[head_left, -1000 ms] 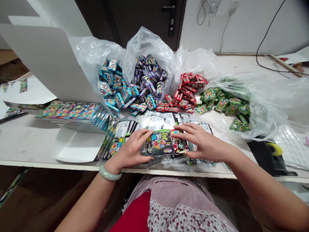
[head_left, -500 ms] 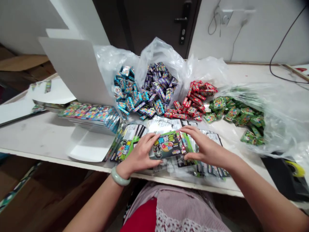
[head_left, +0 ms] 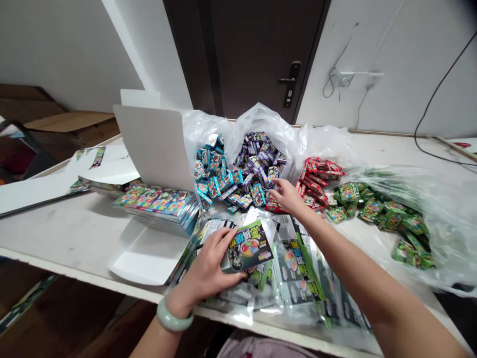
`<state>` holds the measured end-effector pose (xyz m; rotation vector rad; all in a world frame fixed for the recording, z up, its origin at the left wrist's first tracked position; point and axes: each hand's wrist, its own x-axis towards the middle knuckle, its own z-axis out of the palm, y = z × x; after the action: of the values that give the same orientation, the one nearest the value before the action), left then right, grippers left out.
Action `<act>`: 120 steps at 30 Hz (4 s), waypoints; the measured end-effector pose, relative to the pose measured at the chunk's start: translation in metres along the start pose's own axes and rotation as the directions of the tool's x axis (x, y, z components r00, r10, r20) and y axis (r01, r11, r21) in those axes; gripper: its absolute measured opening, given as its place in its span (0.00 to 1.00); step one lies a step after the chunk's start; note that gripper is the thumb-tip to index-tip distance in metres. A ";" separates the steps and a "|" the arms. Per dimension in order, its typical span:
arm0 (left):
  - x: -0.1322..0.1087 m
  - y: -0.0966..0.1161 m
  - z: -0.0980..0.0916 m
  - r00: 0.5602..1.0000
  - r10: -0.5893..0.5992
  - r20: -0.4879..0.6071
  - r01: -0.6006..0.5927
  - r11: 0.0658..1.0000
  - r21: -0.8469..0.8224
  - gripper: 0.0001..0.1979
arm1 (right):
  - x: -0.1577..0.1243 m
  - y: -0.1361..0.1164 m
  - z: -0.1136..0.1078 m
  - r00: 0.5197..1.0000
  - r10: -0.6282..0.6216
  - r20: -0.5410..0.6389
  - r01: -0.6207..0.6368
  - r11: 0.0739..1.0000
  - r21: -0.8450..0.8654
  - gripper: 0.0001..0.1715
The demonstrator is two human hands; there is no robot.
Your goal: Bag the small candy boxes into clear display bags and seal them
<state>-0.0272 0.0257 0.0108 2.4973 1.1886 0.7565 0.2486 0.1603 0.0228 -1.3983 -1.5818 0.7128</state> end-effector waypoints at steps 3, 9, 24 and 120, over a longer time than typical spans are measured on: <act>-0.003 -0.005 -0.002 1.000 -0.005 -0.017 0.005 1.000 0.023 0.51 | 0.052 0.009 0.027 0.998 0.039 -0.040 -0.038 0.999 0.032 0.22; -0.020 -0.028 -0.007 0.994 -0.071 -0.082 0.077 0.995 0.070 0.45 | 0.053 0.024 0.011 0.977 0.208 -0.046 -0.192 0.954 0.229 0.16; -0.008 -0.006 0.006 0.999 0.016 0.035 -0.017 1.000 0.026 0.42 | -0.142 0.028 -0.071 0.895 0.435 0.099 -0.430 0.784 0.448 0.29; 0.000 0.016 0.024 0.980 0.116 0.162 -0.109 0.993 -0.052 0.48 | -0.166 -0.011 -0.104 0.902 -0.230 0.366 0.345 0.892 -0.291 0.39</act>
<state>-0.0035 0.0150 -0.0016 2.5521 0.9722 0.5822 0.3318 -0.0164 0.0393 -1.2877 -2.2140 0.5090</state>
